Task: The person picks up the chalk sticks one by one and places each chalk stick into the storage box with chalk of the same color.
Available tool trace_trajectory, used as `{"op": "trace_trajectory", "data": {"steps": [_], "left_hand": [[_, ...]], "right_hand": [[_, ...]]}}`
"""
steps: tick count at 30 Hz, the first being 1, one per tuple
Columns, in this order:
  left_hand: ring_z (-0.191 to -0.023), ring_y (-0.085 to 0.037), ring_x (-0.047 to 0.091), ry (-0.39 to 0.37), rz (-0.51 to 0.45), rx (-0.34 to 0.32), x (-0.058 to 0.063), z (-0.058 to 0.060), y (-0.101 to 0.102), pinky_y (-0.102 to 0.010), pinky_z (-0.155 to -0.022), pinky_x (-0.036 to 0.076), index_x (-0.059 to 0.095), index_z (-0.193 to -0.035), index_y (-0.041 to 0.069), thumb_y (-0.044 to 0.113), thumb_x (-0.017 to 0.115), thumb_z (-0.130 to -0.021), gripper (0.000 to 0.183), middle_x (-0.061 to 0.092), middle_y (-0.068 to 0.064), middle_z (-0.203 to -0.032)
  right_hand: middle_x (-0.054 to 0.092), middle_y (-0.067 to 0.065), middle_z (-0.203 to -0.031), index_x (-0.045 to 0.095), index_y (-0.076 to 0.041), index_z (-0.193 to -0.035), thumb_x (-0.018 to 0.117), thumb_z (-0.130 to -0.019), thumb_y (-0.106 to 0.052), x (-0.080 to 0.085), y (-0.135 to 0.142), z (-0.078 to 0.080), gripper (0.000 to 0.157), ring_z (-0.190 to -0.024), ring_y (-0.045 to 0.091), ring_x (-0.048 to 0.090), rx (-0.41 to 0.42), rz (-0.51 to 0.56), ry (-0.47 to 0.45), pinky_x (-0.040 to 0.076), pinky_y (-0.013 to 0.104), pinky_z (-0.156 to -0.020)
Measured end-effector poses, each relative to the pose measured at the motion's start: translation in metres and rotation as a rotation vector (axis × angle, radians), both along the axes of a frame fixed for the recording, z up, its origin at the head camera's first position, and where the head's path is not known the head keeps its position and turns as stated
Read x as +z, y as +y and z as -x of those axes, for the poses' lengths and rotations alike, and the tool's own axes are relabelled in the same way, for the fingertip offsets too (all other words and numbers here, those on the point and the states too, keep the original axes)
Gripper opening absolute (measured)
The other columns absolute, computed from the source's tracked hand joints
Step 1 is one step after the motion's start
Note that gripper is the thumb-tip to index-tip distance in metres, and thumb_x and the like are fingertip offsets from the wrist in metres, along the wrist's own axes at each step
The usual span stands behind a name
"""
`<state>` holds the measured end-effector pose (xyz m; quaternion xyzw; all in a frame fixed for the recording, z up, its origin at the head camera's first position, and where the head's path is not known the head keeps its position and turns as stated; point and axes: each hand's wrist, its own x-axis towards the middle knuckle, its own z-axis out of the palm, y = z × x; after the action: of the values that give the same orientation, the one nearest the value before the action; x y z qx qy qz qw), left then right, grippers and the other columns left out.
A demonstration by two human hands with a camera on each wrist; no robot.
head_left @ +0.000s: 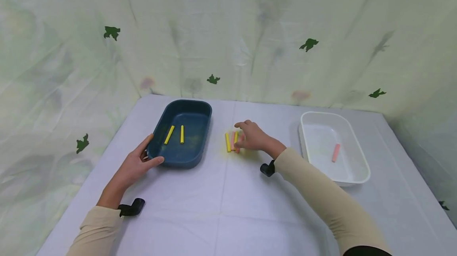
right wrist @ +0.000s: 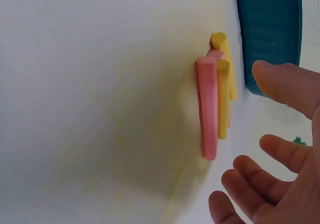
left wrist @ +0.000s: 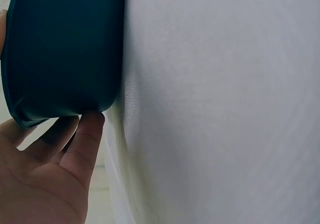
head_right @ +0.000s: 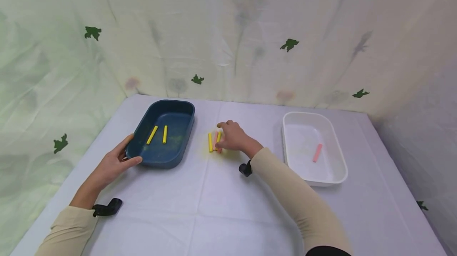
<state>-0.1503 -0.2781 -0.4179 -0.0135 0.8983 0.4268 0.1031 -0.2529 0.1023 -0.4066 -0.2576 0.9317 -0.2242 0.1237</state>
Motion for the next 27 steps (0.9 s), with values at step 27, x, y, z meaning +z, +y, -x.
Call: {"op": "trace_trajectory", "data": {"steps": [27], "left_hand": [[-0.145,-0.047,0.033,0.005,0.016,-0.016,-0.002,0.001,-0.002,-0.046,-0.106,0.045,-0.003,-0.161,0.025,0.043,0.068,-0.093,0.100,0.014,-0.025,-0.165]], "right_hand": [[0.050,0.019,-0.142,0.047,-0.010,-0.147,0.076,-0.082,-0.040,-0.014,-0.009,0.013,0.078,-0.127,0.036,0.046,-0.084,-0.074,-0.091,0.043,0.046,-0.106]]}}
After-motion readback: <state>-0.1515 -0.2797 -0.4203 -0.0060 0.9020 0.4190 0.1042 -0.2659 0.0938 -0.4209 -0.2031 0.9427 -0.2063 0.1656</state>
